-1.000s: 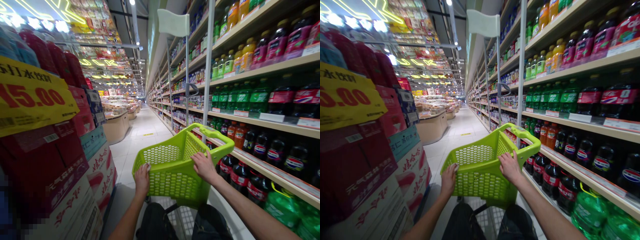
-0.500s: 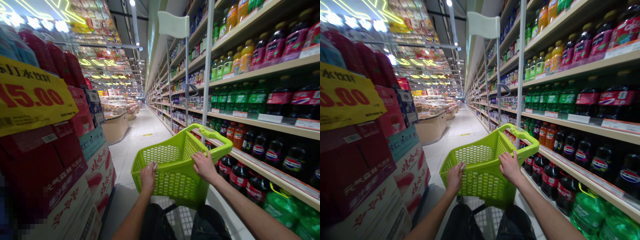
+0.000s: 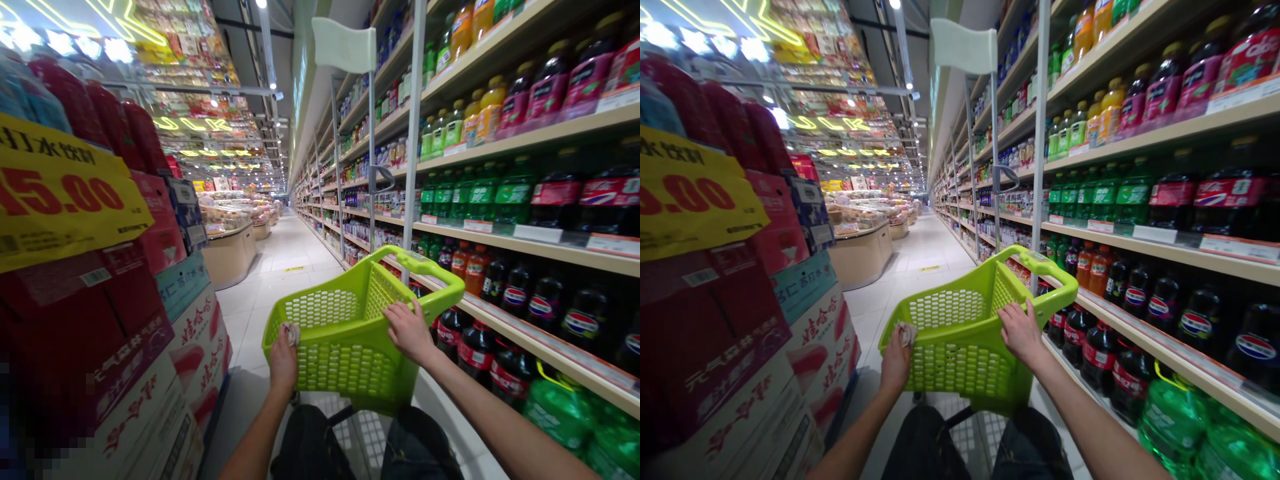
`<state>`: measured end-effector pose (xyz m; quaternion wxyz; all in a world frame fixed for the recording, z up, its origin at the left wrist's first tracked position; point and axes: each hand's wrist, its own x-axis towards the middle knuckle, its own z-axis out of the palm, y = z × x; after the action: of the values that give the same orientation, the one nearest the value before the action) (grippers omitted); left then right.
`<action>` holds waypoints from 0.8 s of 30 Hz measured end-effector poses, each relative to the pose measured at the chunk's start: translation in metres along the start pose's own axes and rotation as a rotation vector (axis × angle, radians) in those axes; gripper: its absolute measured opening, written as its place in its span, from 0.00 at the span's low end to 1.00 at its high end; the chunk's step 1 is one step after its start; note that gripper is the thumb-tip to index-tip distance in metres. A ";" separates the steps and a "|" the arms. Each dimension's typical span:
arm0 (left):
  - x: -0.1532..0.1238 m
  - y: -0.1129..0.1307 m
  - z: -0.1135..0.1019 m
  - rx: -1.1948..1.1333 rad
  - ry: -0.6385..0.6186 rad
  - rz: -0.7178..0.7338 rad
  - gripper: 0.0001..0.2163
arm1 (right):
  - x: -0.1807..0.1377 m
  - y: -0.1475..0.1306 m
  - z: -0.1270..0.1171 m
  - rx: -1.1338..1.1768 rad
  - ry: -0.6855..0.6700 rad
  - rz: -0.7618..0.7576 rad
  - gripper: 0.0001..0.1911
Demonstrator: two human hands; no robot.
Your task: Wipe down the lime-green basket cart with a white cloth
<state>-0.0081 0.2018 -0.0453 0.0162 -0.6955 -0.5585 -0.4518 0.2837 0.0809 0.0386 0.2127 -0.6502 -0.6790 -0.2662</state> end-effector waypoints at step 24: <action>0.002 0.020 -0.014 0.226 -0.181 0.142 0.15 | -0.003 0.012 -0.003 0.002 -0.002 -0.013 0.18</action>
<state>-0.0014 0.1884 -0.0261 0.0758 -0.7647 -0.5545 -0.3194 0.2952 0.0764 0.0400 0.2110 -0.6459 -0.6836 -0.2664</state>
